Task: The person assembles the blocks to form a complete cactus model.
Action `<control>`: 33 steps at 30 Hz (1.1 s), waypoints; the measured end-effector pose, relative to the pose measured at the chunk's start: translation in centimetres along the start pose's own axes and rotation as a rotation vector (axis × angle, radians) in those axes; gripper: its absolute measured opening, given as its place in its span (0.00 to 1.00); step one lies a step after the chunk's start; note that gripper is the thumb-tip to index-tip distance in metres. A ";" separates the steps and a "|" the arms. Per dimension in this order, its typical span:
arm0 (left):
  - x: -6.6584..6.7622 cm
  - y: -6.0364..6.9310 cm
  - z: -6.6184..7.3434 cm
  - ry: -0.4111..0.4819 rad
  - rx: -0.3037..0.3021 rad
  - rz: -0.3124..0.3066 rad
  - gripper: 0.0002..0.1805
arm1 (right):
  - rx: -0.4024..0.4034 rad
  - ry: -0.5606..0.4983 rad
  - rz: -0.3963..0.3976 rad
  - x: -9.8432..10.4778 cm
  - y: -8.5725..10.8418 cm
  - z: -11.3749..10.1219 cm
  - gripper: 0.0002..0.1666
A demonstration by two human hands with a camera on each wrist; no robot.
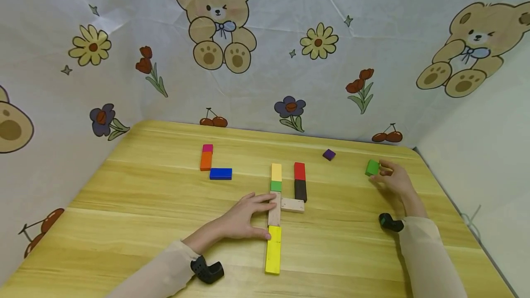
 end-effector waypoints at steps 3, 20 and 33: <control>0.0 0.0 0.0 0.002 -0.001 0.002 0.44 | -0.010 -0.024 0.010 0.0 0.0 0.2 0.47; -0.1 -0.1 -0.2 0.006 -0.008 0.009 0.44 | 0.043 -0.031 0.031 0.0 -0.4 0.8 0.43; -0.2 -0.1 -0.2 0.019 -0.005 0.001 0.44 | 0.028 -0.014 0.069 0.1 0.0 0.8 0.45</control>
Point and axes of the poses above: each hand's wrist, its own y-axis away from the middle knuckle, its own x-axis out of the back of the hand, z = x × y, the point moved 5 cm from there along -y, towards the middle knuckle, and after that the axes turned 9 degrees about x, right-handed, at the moved point
